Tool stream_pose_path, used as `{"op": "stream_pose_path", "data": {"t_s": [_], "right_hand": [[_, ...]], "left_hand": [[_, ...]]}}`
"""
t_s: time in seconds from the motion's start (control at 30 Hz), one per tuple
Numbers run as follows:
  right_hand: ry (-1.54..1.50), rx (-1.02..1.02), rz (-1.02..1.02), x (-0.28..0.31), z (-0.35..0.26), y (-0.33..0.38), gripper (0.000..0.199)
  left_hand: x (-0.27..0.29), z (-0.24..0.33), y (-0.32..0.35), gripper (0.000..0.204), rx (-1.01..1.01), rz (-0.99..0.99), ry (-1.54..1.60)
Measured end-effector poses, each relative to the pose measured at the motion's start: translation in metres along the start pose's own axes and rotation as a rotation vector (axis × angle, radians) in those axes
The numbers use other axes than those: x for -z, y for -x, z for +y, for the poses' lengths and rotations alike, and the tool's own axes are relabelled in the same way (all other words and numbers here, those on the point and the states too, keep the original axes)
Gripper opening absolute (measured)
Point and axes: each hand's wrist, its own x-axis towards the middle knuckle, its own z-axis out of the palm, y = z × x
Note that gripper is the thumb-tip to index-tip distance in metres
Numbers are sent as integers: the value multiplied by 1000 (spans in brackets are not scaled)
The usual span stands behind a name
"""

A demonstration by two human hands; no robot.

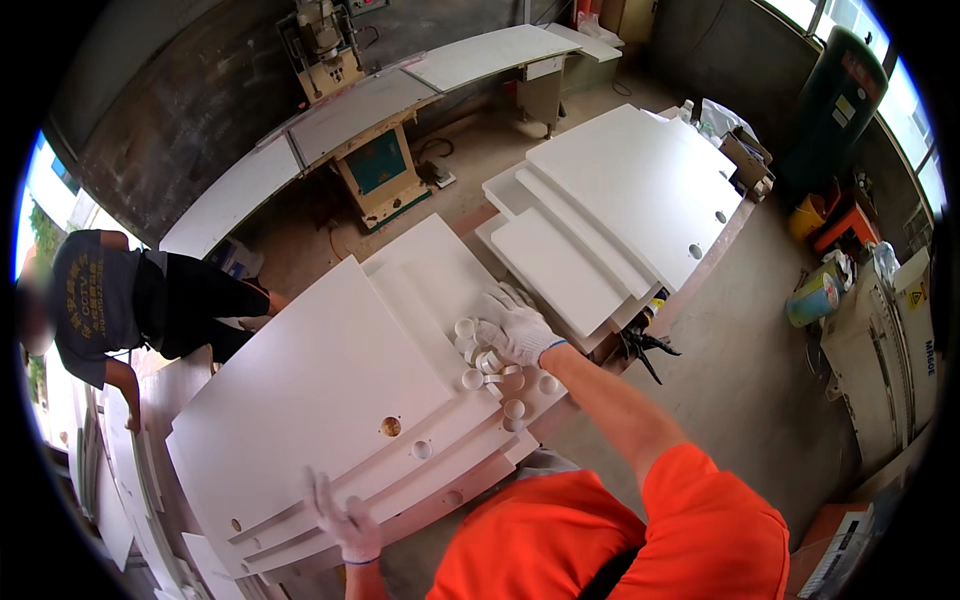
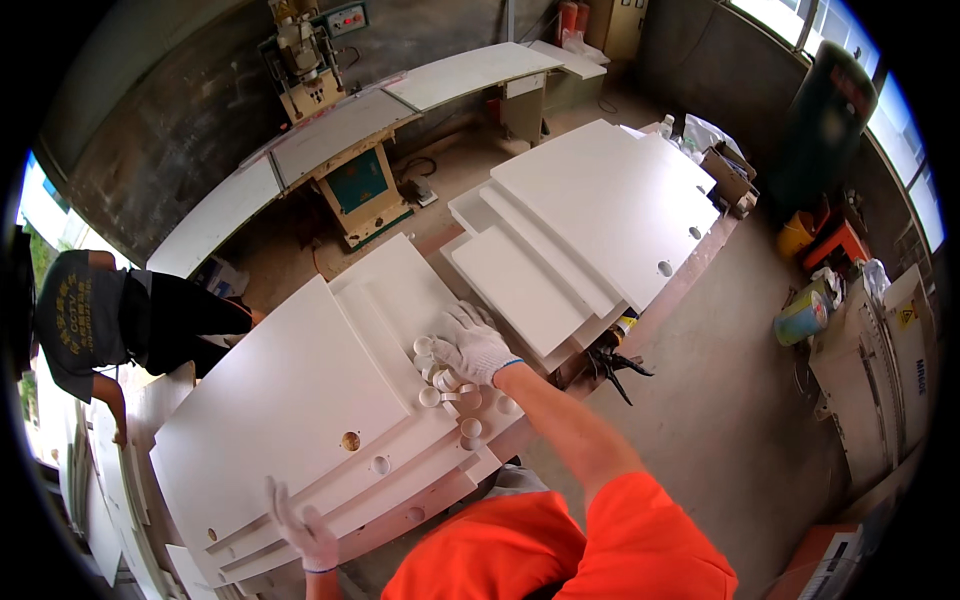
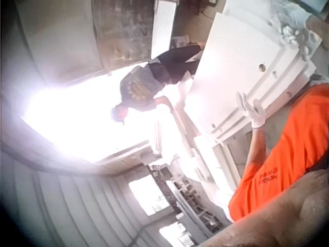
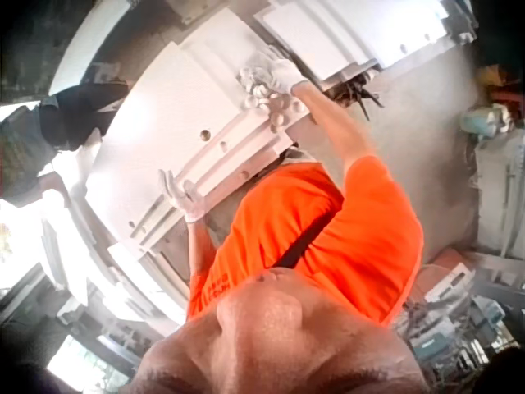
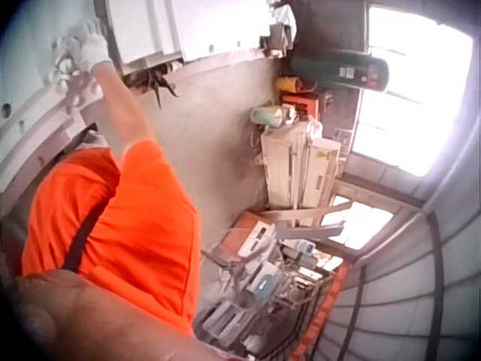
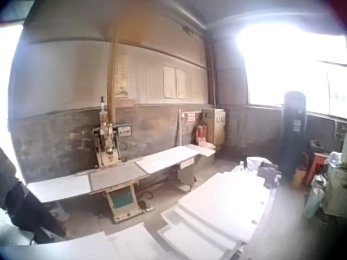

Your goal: The person applies sealant into pre-drilled holes on white rectangular panels using a caulking gun. They then insert white plastic caps into the holes and tap them flush with a hammer. The person stacks the finished panels on a workbench in a workshop environment.

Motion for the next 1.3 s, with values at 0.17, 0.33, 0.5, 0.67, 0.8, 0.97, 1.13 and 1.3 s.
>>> {"op": "stream_pose_path", "data": {"t_s": [0.17, 0.33, 0.5, 0.67, 0.8, 0.97, 1.13, 1.3], "right_hand": [[-370, -67, 143, 21, 1, 22, 55], [-382, 58, 486, 35, 4, 97, 35], [-466, -131, 635, 33, 6, 174, 22], [-429, -355, 640, 19, 42, 214, 23], [-405, -428, 632, 28, 68, 219, 24], [-535, -589, 635, 30, 91, 228, 27], [-579, -614, 588, 30, 88, 225, 27], [-519, -479, 592, 28, 72, 217, 26]], "left_hand": [[-150, 126, -111, 97, -479, -443, 72], [-233, 163, -183, 85, -442, -667, -28], [-290, 144, -238, 64, -394, -693, 14], [-334, 136, -277, 54, -443, -733, -83], [-365, 147, -298, 48, -635, -902, -318], [-370, 185, -298, 50, -640, -1025, -565], [-368, 193, -300, 56, -565, -1098, -673], [-371, 185, -284, 55, -528, -999, -580]]}}
